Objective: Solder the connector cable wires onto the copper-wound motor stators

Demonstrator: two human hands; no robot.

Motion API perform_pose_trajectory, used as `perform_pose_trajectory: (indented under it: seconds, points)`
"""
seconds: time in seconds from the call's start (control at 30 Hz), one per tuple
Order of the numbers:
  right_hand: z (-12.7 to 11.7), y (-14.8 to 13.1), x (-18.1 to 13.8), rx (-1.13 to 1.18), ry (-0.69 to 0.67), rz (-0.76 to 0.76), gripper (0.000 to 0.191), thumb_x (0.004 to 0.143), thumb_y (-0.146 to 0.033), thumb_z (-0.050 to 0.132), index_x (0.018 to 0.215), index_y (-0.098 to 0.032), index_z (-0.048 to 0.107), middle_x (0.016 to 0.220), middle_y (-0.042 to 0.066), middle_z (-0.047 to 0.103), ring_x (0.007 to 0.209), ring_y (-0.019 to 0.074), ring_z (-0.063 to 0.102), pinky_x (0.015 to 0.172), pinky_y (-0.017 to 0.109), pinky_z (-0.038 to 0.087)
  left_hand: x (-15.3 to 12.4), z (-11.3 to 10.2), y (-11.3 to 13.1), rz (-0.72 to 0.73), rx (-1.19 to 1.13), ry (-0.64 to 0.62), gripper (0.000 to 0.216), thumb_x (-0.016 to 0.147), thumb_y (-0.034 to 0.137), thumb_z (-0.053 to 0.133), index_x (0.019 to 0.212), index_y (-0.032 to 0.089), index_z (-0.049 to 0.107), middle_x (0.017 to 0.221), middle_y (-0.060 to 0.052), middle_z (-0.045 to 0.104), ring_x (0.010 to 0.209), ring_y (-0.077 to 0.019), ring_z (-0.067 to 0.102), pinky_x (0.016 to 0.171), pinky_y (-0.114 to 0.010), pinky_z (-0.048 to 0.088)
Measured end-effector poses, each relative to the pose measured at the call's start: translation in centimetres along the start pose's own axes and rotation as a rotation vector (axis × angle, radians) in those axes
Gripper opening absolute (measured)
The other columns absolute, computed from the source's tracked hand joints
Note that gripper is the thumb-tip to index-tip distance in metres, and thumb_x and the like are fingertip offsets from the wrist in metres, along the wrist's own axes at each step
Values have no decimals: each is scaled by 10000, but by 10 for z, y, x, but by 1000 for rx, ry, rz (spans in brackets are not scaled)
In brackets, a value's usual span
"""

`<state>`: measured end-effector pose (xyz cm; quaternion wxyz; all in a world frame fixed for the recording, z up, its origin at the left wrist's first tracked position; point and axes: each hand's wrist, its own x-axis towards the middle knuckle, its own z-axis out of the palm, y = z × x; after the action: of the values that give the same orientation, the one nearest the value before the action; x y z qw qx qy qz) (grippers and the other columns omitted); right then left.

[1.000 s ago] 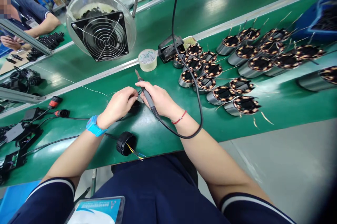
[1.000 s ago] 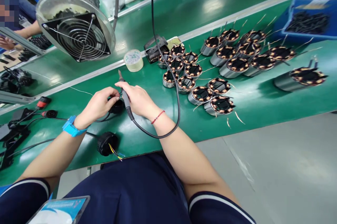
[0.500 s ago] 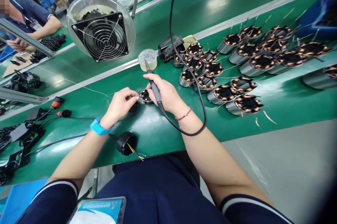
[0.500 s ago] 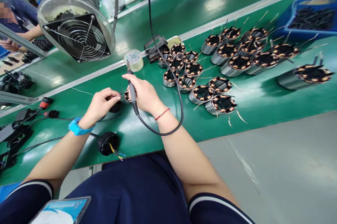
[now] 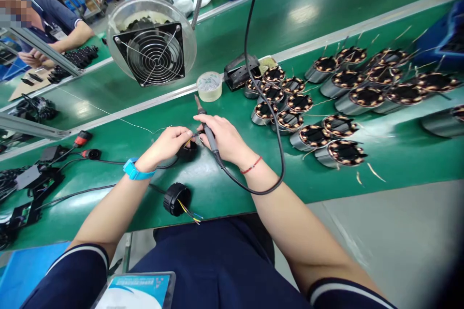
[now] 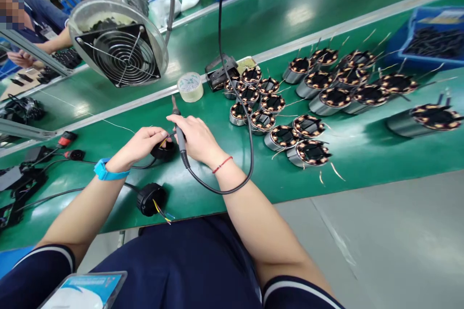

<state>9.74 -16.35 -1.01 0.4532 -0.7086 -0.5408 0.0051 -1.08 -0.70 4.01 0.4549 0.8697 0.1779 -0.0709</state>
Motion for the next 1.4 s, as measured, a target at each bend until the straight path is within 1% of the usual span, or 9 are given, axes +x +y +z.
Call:
perform_pose_trajectory:
  seconds: [0.2,0.37,0.57,0.73,0.87,1.0,1.1,1.23,1.4]
  points:
    - [14,5,-1,-27,88,18,351,879,-150,496,1224,-185,549,910,43,687,861,217,570,812,348,455,7,14,1,-84,-313,-91,252,772,357,582,657,138,630,675,-32,639,651,-117,547,693,-250,410]
    - [19,1,-1,-34,193,42,365,879,-155,501,1240,-177,545,970,53,695,895,222,577,852,365,475,13,13,-5,-67,-289,113,210,738,329,550,637,150,594,589,12,551,573,-97,477,593,-228,360]
    - [8,5,-1,2,296,83,346,872,-160,490,1208,-199,564,936,48,697,887,209,610,858,360,508,18,-42,-46,-116,-187,400,257,734,374,544,725,140,650,629,-7,582,580,-114,493,597,-247,385]
    - [6,9,-1,-6,297,130,311,893,-198,492,1191,-195,579,923,53,693,872,207,627,837,356,515,9,-86,-87,-155,-11,642,364,762,283,517,1075,131,625,1023,-93,670,911,-189,600,858,-330,460]
    - [10,11,-1,-66,299,87,289,906,-205,504,1179,-172,594,940,63,697,829,201,611,795,337,511,3,-84,-107,-206,128,611,466,696,217,641,1156,155,602,1189,-127,622,1069,-252,572,943,-387,433]
    - [3,3,2,-235,245,1,274,918,-204,502,1163,-140,607,913,74,700,801,208,590,759,340,487,1,-73,-108,-242,181,568,168,769,295,590,854,181,679,822,-81,677,939,-273,600,896,-406,420]
    - [-14,-21,0,-445,100,-51,260,931,-219,500,1149,-147,621,871,74,687,815,231,584,767,375,451,-10,-74,-102,-237,108,471,232,780,368,555,712,177,668,592,-41,607,681,-220,596,735,-344,451]
    - [-43,-66,-19,-556,-90,-67,314,960,-181,449,1252,-141,555,793,44,654,766,207,575,861,388,423,-37,-79,-99,-201,-72,357,395,795,499,499,849,150,676,605,-20,598,534,-151,539,565,-270,432]
    - [-82,-84,-48,-672,-176,-14,294,935,-102,399,1182,-143,553,790,51,642,760,212,580,846,387,425,-70,-73,-100,-105,-180,483,464,820,572,490,735,160,686,547,4,487,540,-125,448,530,-235,362]
